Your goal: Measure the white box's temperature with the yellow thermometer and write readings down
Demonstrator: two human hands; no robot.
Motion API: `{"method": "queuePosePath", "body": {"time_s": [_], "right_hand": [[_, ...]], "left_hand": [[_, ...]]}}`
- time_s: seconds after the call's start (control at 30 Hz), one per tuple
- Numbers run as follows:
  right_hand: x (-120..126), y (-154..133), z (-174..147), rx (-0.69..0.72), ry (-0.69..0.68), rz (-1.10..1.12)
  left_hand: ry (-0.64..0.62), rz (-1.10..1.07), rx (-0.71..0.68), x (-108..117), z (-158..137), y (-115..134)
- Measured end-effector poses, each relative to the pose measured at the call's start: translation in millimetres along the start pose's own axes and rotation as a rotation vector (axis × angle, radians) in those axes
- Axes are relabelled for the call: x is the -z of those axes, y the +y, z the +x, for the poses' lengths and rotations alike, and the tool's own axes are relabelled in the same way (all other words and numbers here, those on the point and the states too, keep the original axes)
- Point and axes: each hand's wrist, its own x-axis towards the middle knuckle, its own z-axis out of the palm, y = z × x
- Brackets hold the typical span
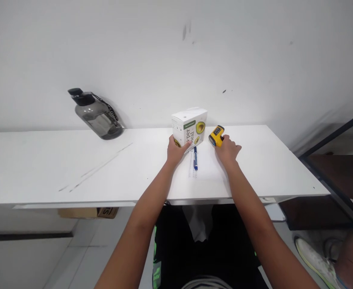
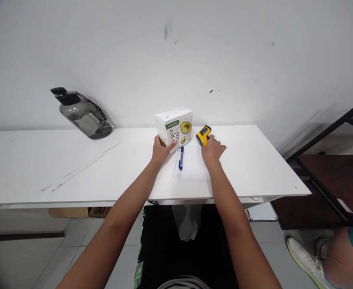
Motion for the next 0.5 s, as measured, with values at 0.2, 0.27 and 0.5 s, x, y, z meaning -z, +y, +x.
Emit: {"method": "queuePosePath", "body": {"time_s": [0.2,0.27,0.5], "right_hand": [[-7,25,19,-0.039,-0.024,-0.023],[-9,32,24,-0.06,-0.027,0.019],[-18,32,21,-0.005,0.082,0.043]], "left_hand": [[-0.007,-0.019,0.006,1,-3,2],[-0.008,-0.015,0.008,2,-3,2],[0.002,0.008,0.009,2,-4,5]]}}
